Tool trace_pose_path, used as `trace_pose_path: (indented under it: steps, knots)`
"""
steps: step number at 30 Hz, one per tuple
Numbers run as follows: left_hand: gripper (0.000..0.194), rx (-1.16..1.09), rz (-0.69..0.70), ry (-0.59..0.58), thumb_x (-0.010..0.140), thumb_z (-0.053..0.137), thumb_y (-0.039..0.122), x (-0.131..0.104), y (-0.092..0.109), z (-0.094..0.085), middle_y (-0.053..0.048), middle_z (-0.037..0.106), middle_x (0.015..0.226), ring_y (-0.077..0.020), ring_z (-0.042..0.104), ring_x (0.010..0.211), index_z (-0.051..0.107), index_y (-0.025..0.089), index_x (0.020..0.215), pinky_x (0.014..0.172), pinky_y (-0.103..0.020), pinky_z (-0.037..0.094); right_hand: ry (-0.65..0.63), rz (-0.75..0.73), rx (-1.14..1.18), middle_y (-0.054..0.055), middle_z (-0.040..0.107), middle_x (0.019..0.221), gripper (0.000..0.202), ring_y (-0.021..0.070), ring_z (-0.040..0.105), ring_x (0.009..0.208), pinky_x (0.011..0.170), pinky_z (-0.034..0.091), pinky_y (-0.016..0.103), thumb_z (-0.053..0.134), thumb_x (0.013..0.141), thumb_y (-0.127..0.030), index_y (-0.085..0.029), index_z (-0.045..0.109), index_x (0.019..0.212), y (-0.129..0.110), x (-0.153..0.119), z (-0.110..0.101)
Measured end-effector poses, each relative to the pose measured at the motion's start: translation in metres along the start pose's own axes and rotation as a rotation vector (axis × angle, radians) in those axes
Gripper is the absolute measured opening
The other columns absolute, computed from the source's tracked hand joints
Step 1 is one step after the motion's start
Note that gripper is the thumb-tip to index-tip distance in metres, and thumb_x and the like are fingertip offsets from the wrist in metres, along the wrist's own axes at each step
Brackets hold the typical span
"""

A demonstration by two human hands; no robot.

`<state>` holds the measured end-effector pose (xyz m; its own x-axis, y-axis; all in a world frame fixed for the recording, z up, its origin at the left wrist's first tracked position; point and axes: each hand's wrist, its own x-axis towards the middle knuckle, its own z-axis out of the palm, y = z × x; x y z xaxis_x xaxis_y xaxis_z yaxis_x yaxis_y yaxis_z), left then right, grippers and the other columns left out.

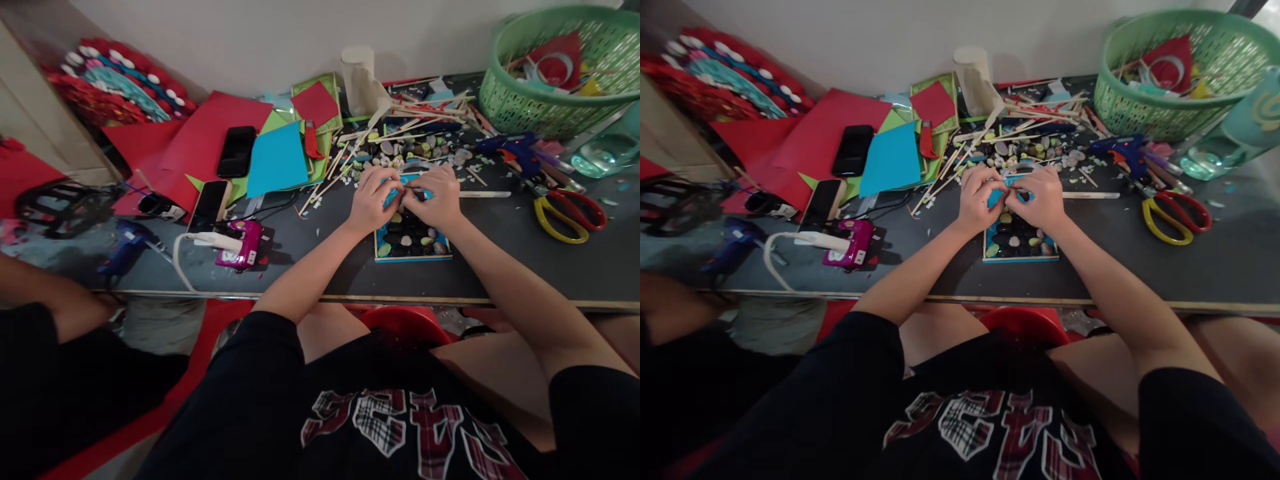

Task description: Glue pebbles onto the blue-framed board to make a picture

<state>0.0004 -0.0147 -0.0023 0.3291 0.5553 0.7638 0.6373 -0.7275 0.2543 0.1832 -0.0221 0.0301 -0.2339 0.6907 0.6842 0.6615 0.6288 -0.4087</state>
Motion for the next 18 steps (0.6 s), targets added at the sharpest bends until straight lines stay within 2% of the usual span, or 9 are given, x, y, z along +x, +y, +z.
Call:
trace_pose_path:
  steps: [5, 9, 12, 14, 15, 18]
  knots:
    - [0.027, 0.037, 0.153, 0.063, 0.109, 0.041, 0.038, -0.005, 0.01, -0.009, -0.013, 0.067, 0.115, -0.0263, 0.063, 0.118, 0.061, 0.02, 0.104, 0.107, -0.049, 0.05, 0.017, 0.09, 0.465, -0.002, 0.058, 0.054, 0.016, 0.0124, 0.048, 0.05, 0.056, 0.04, 0.031, 0.059, 0.072, -0.023, -0.022, 0.066, 0.057, -0.022, 0.001, -0.01]
    - [0.016, 0.096, 0.311, 0.222, 0.107, 0.046, 0.027, -0.005, 0.018, -0.017, -0.012, 0.069, 0.115, -0.0229, 0.064, 0.114, 0.058, 0.019, 0.114, 0.102, -0.04, 0.052, 0.02, 0.116, 0.7, -0.002, 0.057, 0.054, 0.015, 0.0108, 0.046, 0.05, 0.051, 0.038, 0.028, 0.063, 0.071, -0.025, -0.022, 0.068, 0.058, -0.03, 0.001, -0.006]
    - [0.012, 0.084, 0.357, 0.354, 0.107, 0.044, 0.024, -0.005, 0.02, -0.018, -0.01, 0.069, 0.11, -0.0214, 0.064, 0.107, 0.056, 0.02, 0.109, 0.097, -0.038, 0.052, 0.094, 0.2, 0.685, -0.001, 0.062, 0.058, 0.018, 0.0127, 0.049, 0.051, 0.052, 0.04, 0.029, 0.063, 0.075, -0.031, -0.023, 0.071, 0.061, -0.017, 0.005, -0.006]
    - [0.016, 0.046, 0.35, 0.378, 0.109, 0.04, 0.026, -0.007, 0.019, -0.016, -0.009, 0.069, 0.109, -0.0207, 0.064, 0.106, 0.054, 0.022, 0.105, 0.098, -0.038, 0.051, 0.175, 0.277, 0.584, 0.001, 0.064, 0.062, 0.022, 0.0148, 0.051, 0.053, 0.053, 0.043, 0.032, 0.061, 0.081, -0.036, -0.024, 0.073, 0.067, -0.001, 0.008, -0.011]
    - [0.017, 0.022, 0.333, 0.36, 0.11, 0.038, 0.028, -0.008, 0.017, -0.015, -0.009, 0.069, 0.111, -0.0209, 0.065, 0.108, 0.054, 0.023, 0.105, 0.101, -0.04, 0.05, 0.211, 0.281, 0.497, 0.001, 0.063, 0.062, 0.024, 0.0158, 0.052, 0.054, 0.056, 0.046, 0.034, 0.061, 0.084, -0.039, -0.024, 0.073, 0.069, 0.007, 0.01, -0.015]
    - [0.02, -0.038, 0.213, 0.187, 0.11, 0.04, 0.041, -0.011, 0.007, -0.01, -0.01, 0.067, 0.128, -0.0251, 0.06, 0.128, 0.052, 0.026, 0.111, 0.113, -0.049, 0.044, 0.085, 0.097, 0.247, 0.004, 0.068, 0.072, 0.026, 0.0249, 0.064, 0.077, 0.083, 0.055, 0.049, 0.063, 0.088, -0.046, -0.026, 0.074, 0.076, 0.021, 0.012, -0.027]
